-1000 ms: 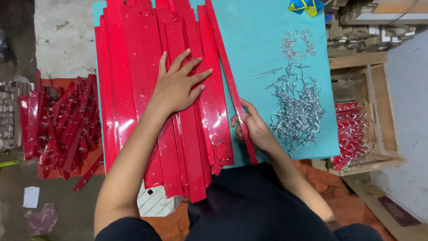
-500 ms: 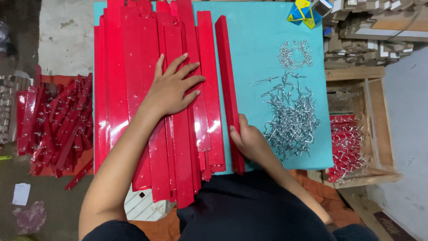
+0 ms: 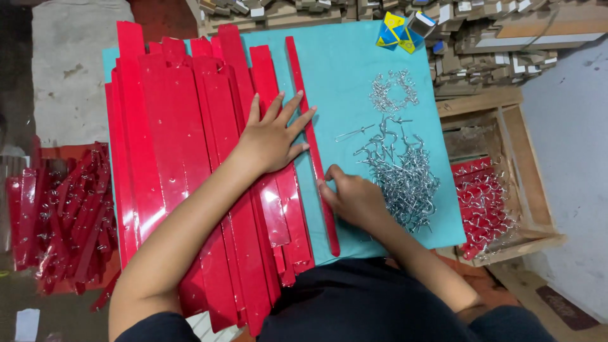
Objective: The person takes red plastic strips and metal hooks from a wooden crate, places them on a turquoise table, and attaches the hooks to the strips by hand. The person repeats this process for multiple strips and returns the assembled items to the crate.
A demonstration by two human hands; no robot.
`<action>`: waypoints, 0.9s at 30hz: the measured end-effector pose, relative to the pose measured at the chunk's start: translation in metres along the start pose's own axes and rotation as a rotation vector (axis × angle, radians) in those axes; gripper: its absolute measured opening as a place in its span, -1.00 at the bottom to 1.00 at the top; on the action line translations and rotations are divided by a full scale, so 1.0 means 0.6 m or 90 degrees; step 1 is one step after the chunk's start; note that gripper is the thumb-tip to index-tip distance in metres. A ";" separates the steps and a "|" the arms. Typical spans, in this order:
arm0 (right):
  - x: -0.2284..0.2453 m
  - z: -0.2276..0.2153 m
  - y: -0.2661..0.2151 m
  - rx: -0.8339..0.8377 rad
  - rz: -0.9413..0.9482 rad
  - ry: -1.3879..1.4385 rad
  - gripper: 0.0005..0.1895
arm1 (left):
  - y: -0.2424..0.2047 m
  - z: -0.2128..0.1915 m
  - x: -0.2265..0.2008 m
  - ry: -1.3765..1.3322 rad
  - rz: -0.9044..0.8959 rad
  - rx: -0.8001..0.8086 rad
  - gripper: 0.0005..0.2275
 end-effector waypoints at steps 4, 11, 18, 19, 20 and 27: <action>-0.114 -0.075 0.068 -0.069 0.055 0.036 -0.73 | 0.031 0.015 -0.007 0.022 -0.029 0.069 -0.35; -0.303 -0.120 0.212 -0.217 -0.067 -0.068 -0.73 | 0.021 0.009 0.004 -0.016 -0.017 0.130 -0.31; -0.324 -0.122 0.220 -0.209 -0.033 -0.052 -0.87 | 0.017 0.008 0.005 -0.053 -0.008 0.134 -0.31; -0.324 -0.131 0.218 -0.223 -0.047 -0.034 -0.88 | 0.019 0.009 0.006 -0.051 -0.009 0.129 -0.31; -0.323 -0.141 0.216 -0.237 -0.061 -0.015 -0.88 | 0.020 0.008 0.006 -0.049 -0.010 0.124 -0.31; -0.330 -0.160 0.216 -0.216 -0.025 0.062 -0.86 | 0.022 0.010 0.007 -0.061 -0.010 0.123 -0.31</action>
Point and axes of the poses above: each hand's wrist, its own y-axis towards the middle knuckle, its own z-axis out of the palm, x = y × z, the point moved 4 cm from there along y, towards the middle knuckle, and after that the axes turned 13 degrees about -z, right-handed, at the moved point
